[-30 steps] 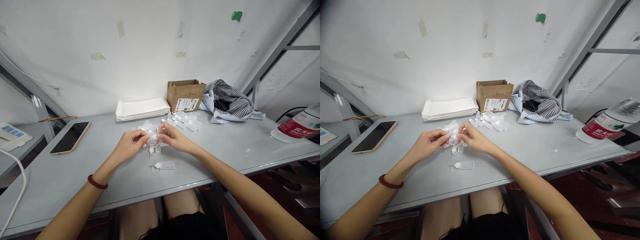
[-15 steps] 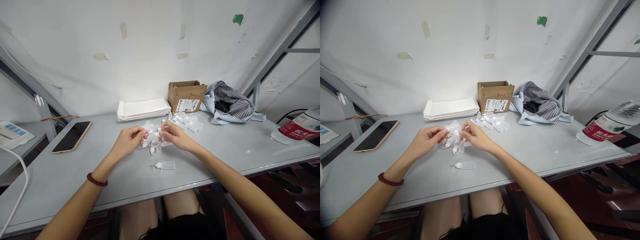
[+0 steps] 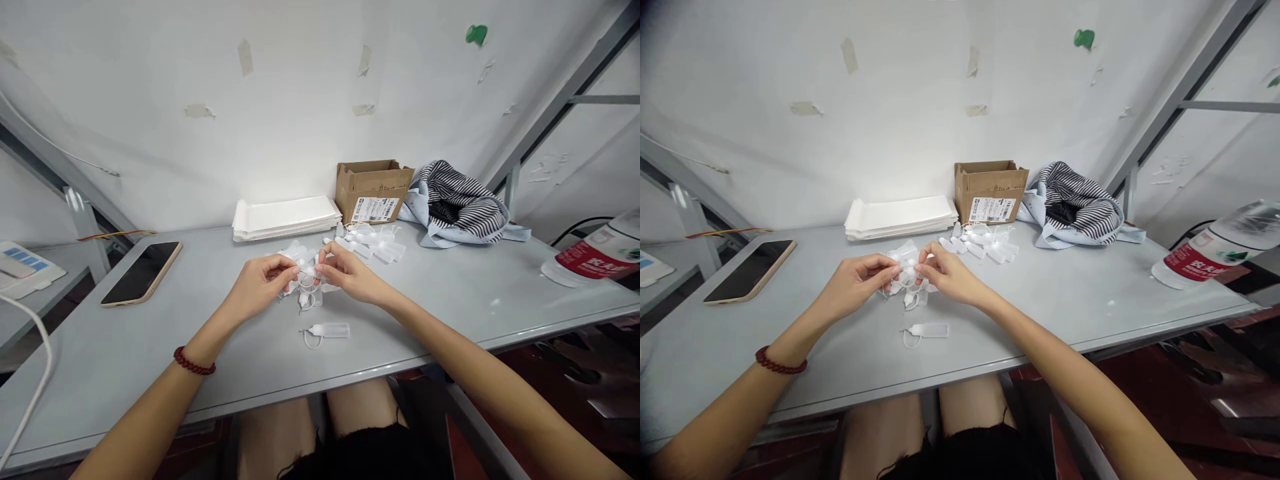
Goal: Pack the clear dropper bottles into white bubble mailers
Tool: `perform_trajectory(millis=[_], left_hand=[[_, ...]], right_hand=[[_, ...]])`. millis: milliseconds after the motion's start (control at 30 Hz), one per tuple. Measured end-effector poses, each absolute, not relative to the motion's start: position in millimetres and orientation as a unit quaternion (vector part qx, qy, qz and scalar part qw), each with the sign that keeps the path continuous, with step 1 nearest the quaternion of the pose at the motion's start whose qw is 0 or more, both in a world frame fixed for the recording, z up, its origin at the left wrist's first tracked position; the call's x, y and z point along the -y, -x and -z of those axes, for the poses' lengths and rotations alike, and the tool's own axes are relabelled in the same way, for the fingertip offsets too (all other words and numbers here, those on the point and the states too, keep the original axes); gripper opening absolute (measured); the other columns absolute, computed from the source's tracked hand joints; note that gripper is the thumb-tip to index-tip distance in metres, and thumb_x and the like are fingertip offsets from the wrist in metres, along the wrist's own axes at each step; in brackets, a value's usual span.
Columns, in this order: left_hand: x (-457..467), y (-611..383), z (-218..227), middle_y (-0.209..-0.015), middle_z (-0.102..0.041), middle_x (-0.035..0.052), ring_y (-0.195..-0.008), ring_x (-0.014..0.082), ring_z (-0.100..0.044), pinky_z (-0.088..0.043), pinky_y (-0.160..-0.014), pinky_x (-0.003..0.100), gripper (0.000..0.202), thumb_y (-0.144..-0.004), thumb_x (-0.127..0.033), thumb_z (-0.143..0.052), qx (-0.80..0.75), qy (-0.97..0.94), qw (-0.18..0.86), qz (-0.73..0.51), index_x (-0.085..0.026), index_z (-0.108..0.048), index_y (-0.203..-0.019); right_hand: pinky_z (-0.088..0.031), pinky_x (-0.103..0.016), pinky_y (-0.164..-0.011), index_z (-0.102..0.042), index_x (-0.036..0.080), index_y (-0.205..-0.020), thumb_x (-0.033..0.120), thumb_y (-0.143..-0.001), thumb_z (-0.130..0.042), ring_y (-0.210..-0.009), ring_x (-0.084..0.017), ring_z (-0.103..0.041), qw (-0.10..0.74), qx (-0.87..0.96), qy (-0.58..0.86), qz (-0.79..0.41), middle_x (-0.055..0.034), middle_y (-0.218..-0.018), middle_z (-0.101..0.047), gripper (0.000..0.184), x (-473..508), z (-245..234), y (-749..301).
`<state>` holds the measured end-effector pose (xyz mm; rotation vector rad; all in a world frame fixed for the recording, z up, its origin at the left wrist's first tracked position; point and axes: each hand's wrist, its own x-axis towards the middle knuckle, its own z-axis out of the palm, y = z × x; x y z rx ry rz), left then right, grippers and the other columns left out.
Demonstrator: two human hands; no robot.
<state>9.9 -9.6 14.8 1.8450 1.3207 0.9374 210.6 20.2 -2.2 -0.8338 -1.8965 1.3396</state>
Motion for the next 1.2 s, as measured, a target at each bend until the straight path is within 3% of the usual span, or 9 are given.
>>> perform_trajectory(millis=[333, 1200], left_hand=[[11.6, -15.8, -12.4, -0.055, -0.058, -0.0012, -0.052, 0.0124, -0.056, -0.042, -0.053, 0.024, 0.022, -0.081, -0.035, -0.057, -0.516, -0.695, 0.344, -0.365, -0.016, -0.063, -0.072], [11.2, -18.0, -8.1, -0.054, -0.057, -0.0016, -0.050, 0.0125, -0.055, -0.041, -0.051, 0.024, 0.025, -0.080, -0.038, -0.057, -0.509, -0.703, 0.342, -0.360, -0.017, -0.061, -0.069]], right_hand=[[-0.036, -0.023, -0.057, -0.040, 0.022, -0.088, 0.039, -0.087, -0.053, -0.062, -0.011, -0.051, 0.334, 0.714, 0.317, -0.528, 0.0008, -0.070, -0.062, 0.021, -18.8, 4.5, -209.1], [-0.040, -0.024, -0.059, -0.041, 0.022, -0.088, 0.037, -0.087, -0.053, -0.065, -0.012, -0.055, 0.315, 0.706, 0.326, -0.544, 0.0014, -0.070, -0.062, 0.019, -18.8, 6.1, -207.4]])
